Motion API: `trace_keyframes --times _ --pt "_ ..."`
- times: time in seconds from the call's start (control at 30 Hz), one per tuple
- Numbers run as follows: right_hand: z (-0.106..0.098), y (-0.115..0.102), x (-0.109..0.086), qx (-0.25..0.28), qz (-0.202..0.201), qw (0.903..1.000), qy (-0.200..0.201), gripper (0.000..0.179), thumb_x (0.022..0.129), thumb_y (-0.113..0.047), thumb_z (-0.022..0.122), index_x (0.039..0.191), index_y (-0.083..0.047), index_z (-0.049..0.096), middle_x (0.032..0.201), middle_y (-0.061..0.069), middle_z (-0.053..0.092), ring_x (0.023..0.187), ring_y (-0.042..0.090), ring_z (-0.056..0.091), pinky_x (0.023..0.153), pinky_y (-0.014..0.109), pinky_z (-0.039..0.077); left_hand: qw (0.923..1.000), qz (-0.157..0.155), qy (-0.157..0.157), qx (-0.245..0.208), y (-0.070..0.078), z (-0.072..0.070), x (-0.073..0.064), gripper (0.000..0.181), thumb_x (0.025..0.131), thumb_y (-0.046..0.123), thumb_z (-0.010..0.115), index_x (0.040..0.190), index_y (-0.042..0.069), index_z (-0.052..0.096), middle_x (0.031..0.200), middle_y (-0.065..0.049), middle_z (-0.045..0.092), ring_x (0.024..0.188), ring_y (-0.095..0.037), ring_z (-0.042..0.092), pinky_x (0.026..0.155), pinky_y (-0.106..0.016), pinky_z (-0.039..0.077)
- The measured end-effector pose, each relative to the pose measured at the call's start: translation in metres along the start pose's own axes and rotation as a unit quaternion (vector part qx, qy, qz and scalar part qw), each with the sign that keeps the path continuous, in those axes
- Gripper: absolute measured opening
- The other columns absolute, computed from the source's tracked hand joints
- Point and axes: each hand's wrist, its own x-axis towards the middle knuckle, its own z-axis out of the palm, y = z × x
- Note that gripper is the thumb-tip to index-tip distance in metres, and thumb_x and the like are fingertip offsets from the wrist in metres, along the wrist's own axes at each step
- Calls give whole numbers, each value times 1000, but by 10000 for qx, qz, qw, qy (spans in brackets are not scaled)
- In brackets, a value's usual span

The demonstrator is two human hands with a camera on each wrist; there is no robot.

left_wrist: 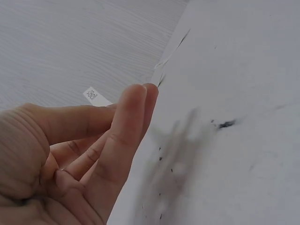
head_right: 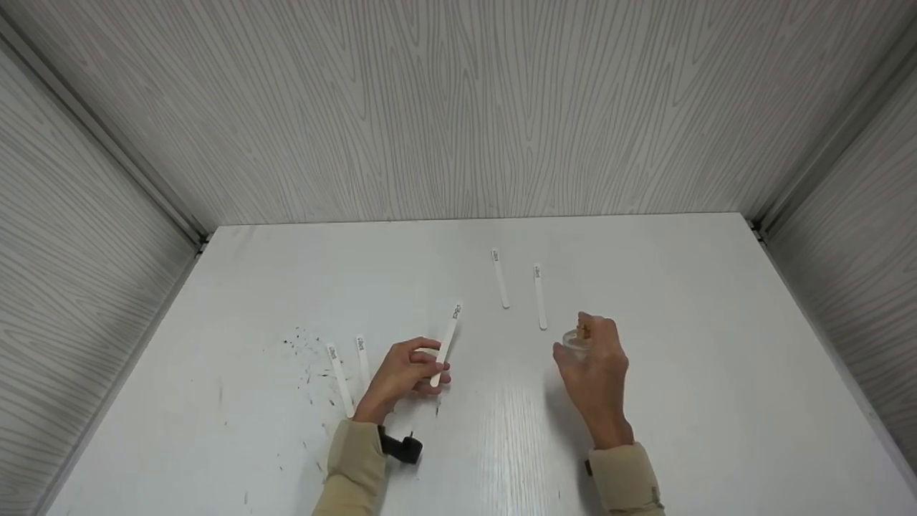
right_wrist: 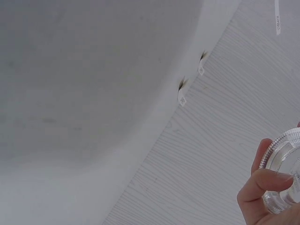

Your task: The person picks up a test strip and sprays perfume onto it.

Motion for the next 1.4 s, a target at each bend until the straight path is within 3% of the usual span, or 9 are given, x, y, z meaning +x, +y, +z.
trace_keyframes --times 0.1,0.3,0.5,0.6,0.67,0.8,0.97,1.17,1.4 --pt "1 -1 1 31 -83 10000 15 50 68 22 77 114 15 57 109 30 65 101 40 62 87 27 47 9999 63 -36 97 1 4 0 38 92 -12 63 130 -9 59 97 -23 72 80 -29 75 64 -32 62" --pt "1 -1 2 79 -143 9999 -11 51 67 23 77 113 16 56 109 33 64 102 43 61 82 62 48 9995 189 -74 239 5 11 -1 40 92 -13 60 133 -8 59 95 -17 72 79 -25 75 66 -30 62" --pt "2 -2 2 13 -70 10000 -27 50 67 23 77 113 15 57 109 31 65 99 40 62 83 44 53 9992 379 -134 66 5 15 -2 39 92 -13 61 130 -9 60 96 -20 71 75 -30 75 65 -32 62" --pt "3 -4 2 24 -131 9999 -9 51 66 24 78 112 15 58 107 31 65 97 41 63 83 47 54 9988 458 -159 66 7 18 -2 39 91 -14 61 129 -9 60 98 -24 71 74 -31 75 65 -32 62" --pt "4 -4 2 40 -166 9999 4 51 66 23 78 113 14 58 107 30 65 97 41 63 86 37 53 9987 481 -167 72 8 19 -3 38 91 -13 61 128 -8 61 99 -25 72 74 -31 75 65 -32 62" --pt "4 -4 1 65 -107 9999 -13 51 67 23 78 113 14 58 108 30 66 99 40 63 86 33 52 9984 500 -200 155 9 23 -4 35 93 -12 60 127 -9 62 101 -23 73 75 -29 75 65 -31 62" --pt "5 -4 0 96 -82 9999 -58 49 67 23 76 112 15 58 110 31 65 99 41 62 80 53 53 9982 506 -209 247 10 27 -5 31 94 -11 61 125 -9 63 101 -17 74 75 -26 75 66 -29 62" --pt "6 -4 1 39 -241 9997 -64 50 67 23 77 112 15 58 108 30 65 97 39 63 83 18 45 9984 453 -112 304 13 31 -6 31 94 -10 61 125 -9 63 92 -13 74 74 -25 75 65 -29 62" --pt "6 -3 0 64 -370 9993 -72 52 66 23 78 112 15 58 107 29 65 96 36 62 84 11 38 9979 555 -72 313 17 35 -9 32 91 -10 61 123 -9 64 79 -9 70 71 -22 75 64 -28 62"
